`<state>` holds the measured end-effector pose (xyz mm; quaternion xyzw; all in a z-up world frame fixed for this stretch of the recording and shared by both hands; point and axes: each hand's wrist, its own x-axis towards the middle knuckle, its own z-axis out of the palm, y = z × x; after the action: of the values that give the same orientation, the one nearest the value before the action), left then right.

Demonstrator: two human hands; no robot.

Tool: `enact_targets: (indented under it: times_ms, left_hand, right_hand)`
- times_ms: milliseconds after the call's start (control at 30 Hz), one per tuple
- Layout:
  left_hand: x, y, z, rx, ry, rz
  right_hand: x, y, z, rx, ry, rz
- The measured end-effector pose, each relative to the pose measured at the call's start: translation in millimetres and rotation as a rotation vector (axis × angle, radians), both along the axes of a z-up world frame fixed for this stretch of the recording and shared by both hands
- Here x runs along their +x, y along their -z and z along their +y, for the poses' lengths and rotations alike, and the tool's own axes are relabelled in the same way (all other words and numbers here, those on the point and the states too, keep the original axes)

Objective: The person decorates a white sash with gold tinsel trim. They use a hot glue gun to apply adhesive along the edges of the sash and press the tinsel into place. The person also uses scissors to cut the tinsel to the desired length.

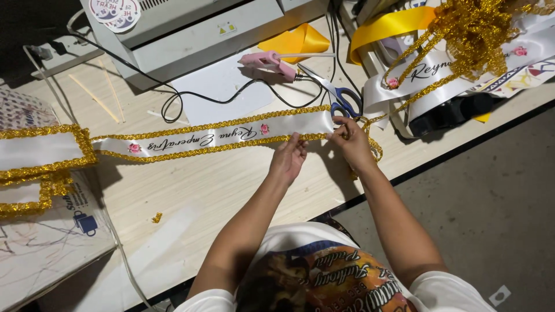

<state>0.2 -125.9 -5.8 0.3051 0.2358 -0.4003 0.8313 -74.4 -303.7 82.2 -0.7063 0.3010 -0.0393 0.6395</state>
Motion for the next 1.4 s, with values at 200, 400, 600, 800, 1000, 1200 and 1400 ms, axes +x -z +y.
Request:
enact_targets:
  times_ms: [200,400,600,800,1000,1200,1400]
  left_hand:
    - [-1.0,-35.5,0.0,-0.006,0.146,-0.019]
    - [15.5,-61.1,18.0,-0.14,0.141,-0.049]
    - [-9.9,-17.6,-11.8,-0.062,0.281,-0.046]
    - [1.2,-5.9,-20.5,-0.174,0.066,-0.104]
    - [9.1,-29.0,-11.4,-0.122,0.04,-0.143]
    - [8.6,-40.0,-17.8,-0.093,0.024,-0.175]
    - [5.9,-55.0,-18.2,0.061,-0.007,-0.186]
  right_hand:
    - [5.1,6.6,-4.9,0.042,0.024,-0.053]
    - [8.0,-30.2,-16.4,0.033,0.088,0.082]
    - [12.4,-12.8,2.1,-0.049,-0.089,0.004]
    - [18.1,-17.0,2.6,0.02,-0.085,-0.117]
    - [18.1,-35.0,-8.0,0.047,-0.06,-0.114]
    - [15.9,-29.6,-11.6,0.109,-0.045,-0.157]
    - [20.6,-51.4,-7.7,0.559,0.188,-0.104]
